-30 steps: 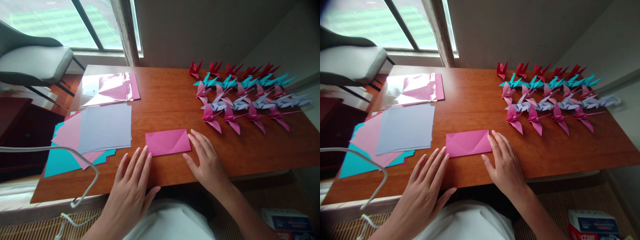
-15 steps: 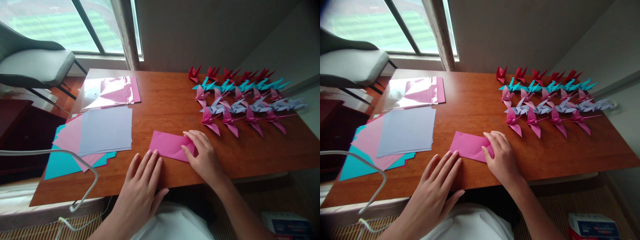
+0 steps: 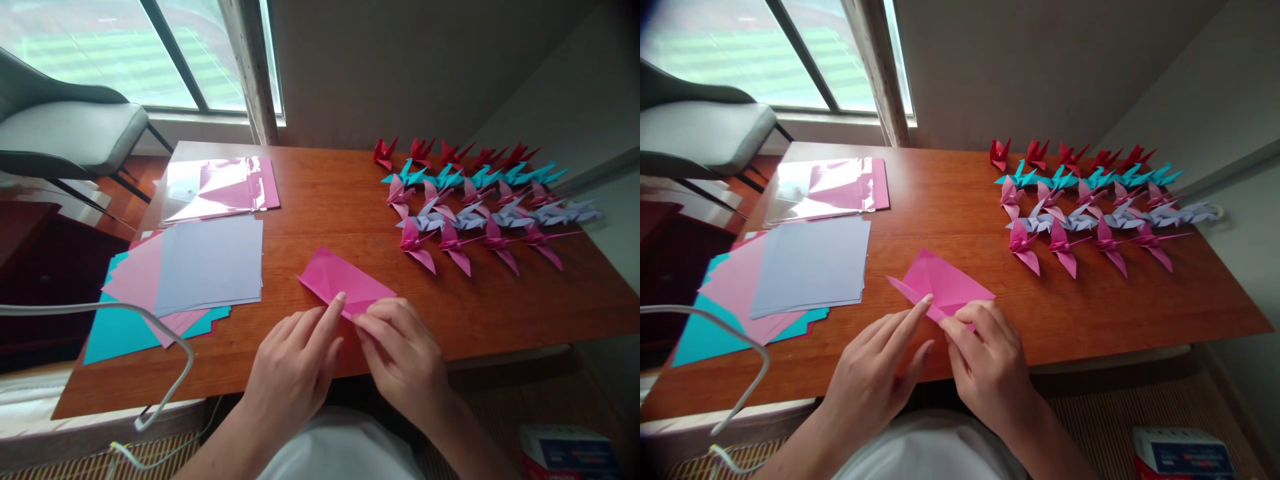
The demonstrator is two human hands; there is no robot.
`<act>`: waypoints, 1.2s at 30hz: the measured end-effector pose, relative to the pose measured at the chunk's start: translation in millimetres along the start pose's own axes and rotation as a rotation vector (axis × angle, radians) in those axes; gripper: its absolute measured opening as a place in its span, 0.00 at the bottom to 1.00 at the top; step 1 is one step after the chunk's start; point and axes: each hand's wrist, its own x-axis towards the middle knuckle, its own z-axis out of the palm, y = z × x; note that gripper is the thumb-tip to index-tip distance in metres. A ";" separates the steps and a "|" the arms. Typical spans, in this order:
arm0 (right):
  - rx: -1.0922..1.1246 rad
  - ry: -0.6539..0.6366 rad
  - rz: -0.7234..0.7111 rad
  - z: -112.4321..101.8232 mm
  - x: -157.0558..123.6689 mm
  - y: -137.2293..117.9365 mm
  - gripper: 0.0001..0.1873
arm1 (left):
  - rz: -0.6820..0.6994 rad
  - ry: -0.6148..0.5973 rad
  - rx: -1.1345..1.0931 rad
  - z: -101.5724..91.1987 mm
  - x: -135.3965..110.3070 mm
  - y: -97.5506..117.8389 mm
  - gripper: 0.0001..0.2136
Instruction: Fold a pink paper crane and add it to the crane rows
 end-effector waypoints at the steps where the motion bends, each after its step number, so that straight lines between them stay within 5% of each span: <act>1: 0.014 -0.025 -0.013 0.6 -1.6 -2.5 0.15 | -0.002 0.002 0.003 -0.1 0.4 -1.3 0.25; 3: 0.082 -0.083 -0.030 0.0 -2.8 -6.4 0.08 | -0.001 0.024 0.005 -1.1 0.0 -5.8 0.19; 7: 0.263 -0.190 0.014 -7.2 3.4 -4.9 0.20 | 0.027 0.054 -0.023 -4.1 -4.0 -20.0 0.12; 10: 0.172 -0.158 0.037 -12.5 11.6 8.9 0.11 | 0.014 0.046 -0.049 -4.7 -7.4 -32.0 0.12; 17: 0.123 -0.187 0.074 -13.5 20.7 55.4 0.27 | -0.061 0.057 -0.197 -9.0 -2.5 -47.4 0.13; 23: 0.140 -0.271 0.037 -10.2 23.2 64.2 0.23 | -0.045 0.079 -0.227 -12.2 2.7 -54.1 0.12; 30: 0.182 -0.208 -0.037 -9.1 22.4 69.1 0.16 | -0.006 0.070 -0.220 -16.4 4.6 -60.7 0.13; 36: 0.331 -0.173 0.043 -15.2 14.1 78.2 0.14 | -0.065 0.119 -0.371 -20.5 4.4 -64.1 0.12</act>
